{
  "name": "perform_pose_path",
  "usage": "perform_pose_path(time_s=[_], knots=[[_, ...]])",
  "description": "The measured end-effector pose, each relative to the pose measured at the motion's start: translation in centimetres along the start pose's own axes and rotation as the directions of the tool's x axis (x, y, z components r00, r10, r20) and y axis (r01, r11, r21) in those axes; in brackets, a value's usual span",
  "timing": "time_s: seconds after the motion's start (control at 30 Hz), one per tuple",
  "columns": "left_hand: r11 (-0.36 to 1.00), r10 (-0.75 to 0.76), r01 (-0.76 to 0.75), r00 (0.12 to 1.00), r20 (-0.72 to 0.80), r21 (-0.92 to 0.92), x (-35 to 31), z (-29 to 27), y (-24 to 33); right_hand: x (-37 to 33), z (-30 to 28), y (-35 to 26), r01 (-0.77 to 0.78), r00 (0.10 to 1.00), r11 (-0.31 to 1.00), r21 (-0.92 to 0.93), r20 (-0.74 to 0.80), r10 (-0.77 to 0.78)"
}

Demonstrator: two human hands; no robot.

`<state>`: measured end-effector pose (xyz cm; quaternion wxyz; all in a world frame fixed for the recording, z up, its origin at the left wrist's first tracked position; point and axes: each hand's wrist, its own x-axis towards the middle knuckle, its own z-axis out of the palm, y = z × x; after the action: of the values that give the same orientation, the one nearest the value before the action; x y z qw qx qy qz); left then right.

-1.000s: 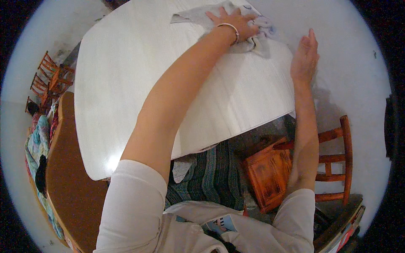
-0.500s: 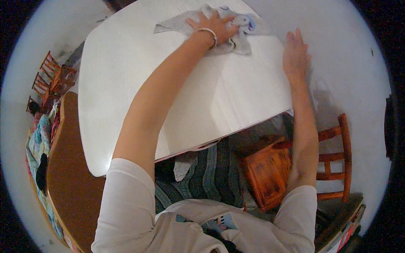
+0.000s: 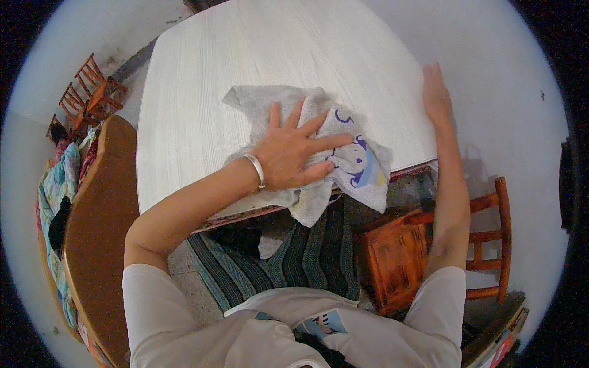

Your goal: The person wipes the surface of a white table using a cloth. They systematically clean the tabletop by moving the cloth in circular and sweeping motions across the entire surface.

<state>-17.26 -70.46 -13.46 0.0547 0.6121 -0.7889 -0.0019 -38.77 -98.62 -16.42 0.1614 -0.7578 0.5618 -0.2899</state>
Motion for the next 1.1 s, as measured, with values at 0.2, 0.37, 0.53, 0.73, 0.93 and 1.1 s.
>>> perform_pose_path(time_s=[0.2, 0.37, 0.53, 0.73, 0.93, 1.1], knots=[[0.980, -0.190, 0.195, 0.978, -0.090, 0.043, 5.0, 1.4, -5.2, 1.4, 1.2, 3.2, 0.208, 0.978, 0.974, -0.084, 0.006, -0.208], [0.860, -0.496, 0.506, 0.859, -0.128, 0.059, 13.9, 3.4, -13.5, 1.0, 0.8, 2.8, 0.144, 0.989, 0.989, -0.023, 0.038, -0.143], [0.842, -0.528, 0.539, 0.829, -0.184, 0.011, 16.4, 5.5, -20.4, 0.4, 0.6, 0.2, 0.102, 0.990, 0.994, -0.024, 0.100, -0.099], [0.819, -0.557, 0.569, 0.819, -0.136, 0.073, 12.8, 3.0, -12.6, 1.1, 1.6, 1.7, 0.162, 0.986, 0.987, -0.016, 0.049, -0.161], [0.961, -0.267, 0.272, 0.958, -0.109, 0.038, 3.8, 2.0, -3.7, 1.7, 2.1, 4.2, 0.309, 0.951, 0.946, -0.097, 0.063, -0.304], [0.980, -0.194, 0.193, 0.980, -0.034, -0.039, -4.4, -1.6, 0.6, 1.6, -0.2, 2.5, 0.140, 0.974, 0.974, -0.181, 0.202, -0.102]])
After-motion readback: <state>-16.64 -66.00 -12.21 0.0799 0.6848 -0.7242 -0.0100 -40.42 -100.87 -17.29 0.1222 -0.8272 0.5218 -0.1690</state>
